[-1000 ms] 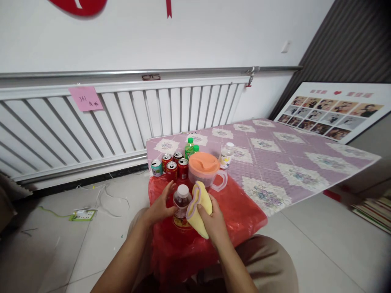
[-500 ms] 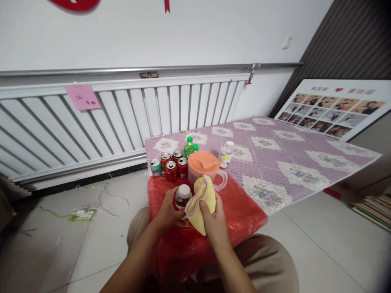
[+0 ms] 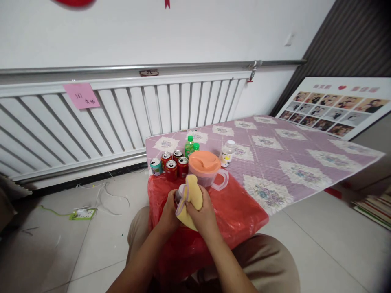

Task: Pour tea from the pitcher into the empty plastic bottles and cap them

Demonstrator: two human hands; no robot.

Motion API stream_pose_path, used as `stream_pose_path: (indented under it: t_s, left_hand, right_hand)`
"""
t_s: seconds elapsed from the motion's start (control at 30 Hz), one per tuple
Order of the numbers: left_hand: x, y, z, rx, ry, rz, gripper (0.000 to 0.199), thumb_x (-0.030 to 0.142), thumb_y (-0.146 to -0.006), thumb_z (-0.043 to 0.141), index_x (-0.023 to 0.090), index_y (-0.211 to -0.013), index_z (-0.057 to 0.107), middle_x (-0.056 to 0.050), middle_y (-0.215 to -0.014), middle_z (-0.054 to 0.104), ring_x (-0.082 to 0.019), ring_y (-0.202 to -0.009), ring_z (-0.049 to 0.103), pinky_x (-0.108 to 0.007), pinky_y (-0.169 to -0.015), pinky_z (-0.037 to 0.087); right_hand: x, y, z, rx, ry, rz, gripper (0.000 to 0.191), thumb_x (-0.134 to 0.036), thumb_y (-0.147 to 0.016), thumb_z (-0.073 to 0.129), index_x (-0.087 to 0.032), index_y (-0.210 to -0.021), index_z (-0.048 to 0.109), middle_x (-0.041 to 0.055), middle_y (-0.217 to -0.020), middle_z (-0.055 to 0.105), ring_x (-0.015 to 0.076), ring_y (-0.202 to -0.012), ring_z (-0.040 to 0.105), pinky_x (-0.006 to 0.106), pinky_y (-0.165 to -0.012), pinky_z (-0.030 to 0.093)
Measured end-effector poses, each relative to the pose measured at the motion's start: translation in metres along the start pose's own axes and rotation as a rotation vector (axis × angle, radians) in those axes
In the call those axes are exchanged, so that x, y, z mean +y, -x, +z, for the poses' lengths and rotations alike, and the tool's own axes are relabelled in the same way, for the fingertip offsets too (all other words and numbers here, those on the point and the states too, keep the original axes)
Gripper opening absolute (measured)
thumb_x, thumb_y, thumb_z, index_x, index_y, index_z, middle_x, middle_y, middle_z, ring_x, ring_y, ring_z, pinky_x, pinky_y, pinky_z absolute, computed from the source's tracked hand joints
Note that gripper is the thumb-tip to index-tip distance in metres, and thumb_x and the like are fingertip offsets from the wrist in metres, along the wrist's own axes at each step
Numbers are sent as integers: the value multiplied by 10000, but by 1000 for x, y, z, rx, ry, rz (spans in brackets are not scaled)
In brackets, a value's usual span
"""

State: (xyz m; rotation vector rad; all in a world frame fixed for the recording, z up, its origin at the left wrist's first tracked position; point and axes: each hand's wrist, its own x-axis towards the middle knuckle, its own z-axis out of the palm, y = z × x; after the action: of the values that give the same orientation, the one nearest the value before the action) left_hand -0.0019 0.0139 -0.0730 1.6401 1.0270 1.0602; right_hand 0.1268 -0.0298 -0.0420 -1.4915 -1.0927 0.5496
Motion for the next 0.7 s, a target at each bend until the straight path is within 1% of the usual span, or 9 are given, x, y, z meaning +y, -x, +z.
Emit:
stream_pose_path:
  t_s: [0.07, 0.2, 0.3, 0.4, 0.47, 0.53, 0.63, 0.7]
  left_hand:
    - [2, 0, 1, 6, -9, -34, 661, 290, -669, 784, 188, -1235, 460, -126, -1213, 660, -250, -1038, 662, -361, -922, 527]
    - [0, -2, 5, -8, -32, -69, 751, 233, -625, 785, 186, -1271, 405, -137, -1257, 628, -275, -1095, 634, -412, -970, 508]
    - [-2, -2, 6, -19, -31, -60, 800, 253, -630, 783, 191, -1316, 377, -150, -1326, 585, -306, -1180, 596, -459, -1041, 467]
    - [-1, -2, 3, -29, -25, -29, 907, 271, -642, 788, 181, -1411, 315, -174, -1446, 489, -335, -1316, 509, -474, -1124, 402]
    - [1, -1, -1, -42, -32, 3, 938, 271, -658, 783, 163, -1452, 295, -184, -1501, 430, -345, -1382, 445, -470, -1158, 370]
    - [2, -1, -5, -61, -43, 30, 913, 272, -681, 770, 145, -1458, 307, -186, -1519, 412, -351, -1407, 416, -478, -1177, 347]
    - [4, -2, -10, -129, -24, 32, 829, 262, -710, 742, 134, -1428, 348, -177, -1476, 475, -339, -1363, 472, -485, -1165, 370]
    - [3, -4, -11, -172, 0, 34, 778, 233, -714, 724, 143, -1402, 373, -158, -1428, 530, -314, -1311, 526, -460, -1132, 417]
  right_hand:
    - [0, -3, -3, -21, -59, 60, 598, -309, -739, 647, -179, -1309, 520, 119, -1228, 645, 278, -1108, 624, 454, -977, 503]
    - [0, -4, -8, -45, -246, 192, 518, -348, -782, 646, -208, -1272, 551, 80, -1137, 697, 253, -994, 674, 410, -862, 554]
    - [2, -2, -13, -50, -299, 280, 514, -379, -781, 666, -220, -1259, 563, 76, -1123, 707, 258, -981, 684, 402, -820, 563]
    - [4, 1, -18, -29, -290, 317, 562, -414, -763, 689, -206, -1266, 552, 91, -1137, 702, 273, -994, 681, 415, -826, 559]
    - [2, 2, -24, 8, -284, 301, 598, -430, -758, 696, -202, -1287, 534, 102, -1165, 693, 280, -1010, 675, 422, -837, 556]
    - [-7, -1, -29, 35, -276, 254, 618, -439, -767, 690, -208, -1313, 516, 103, -1178, 688, 278, -1006, 674, 423, -839, 555]
    - [-29, -10, -35, 15, -230, 135, 628, -420, -781, 676, -220, -1348, 494, 90, -1181, 684, 262, -994, 670, 417, -862, 544]
    - [-46, -18, -36, -32, -139, 37, 612, -375, -774, 678, -229, -1345, 513, 80, -1224, 664, 258, -1047, 647, 412, -907, 519]
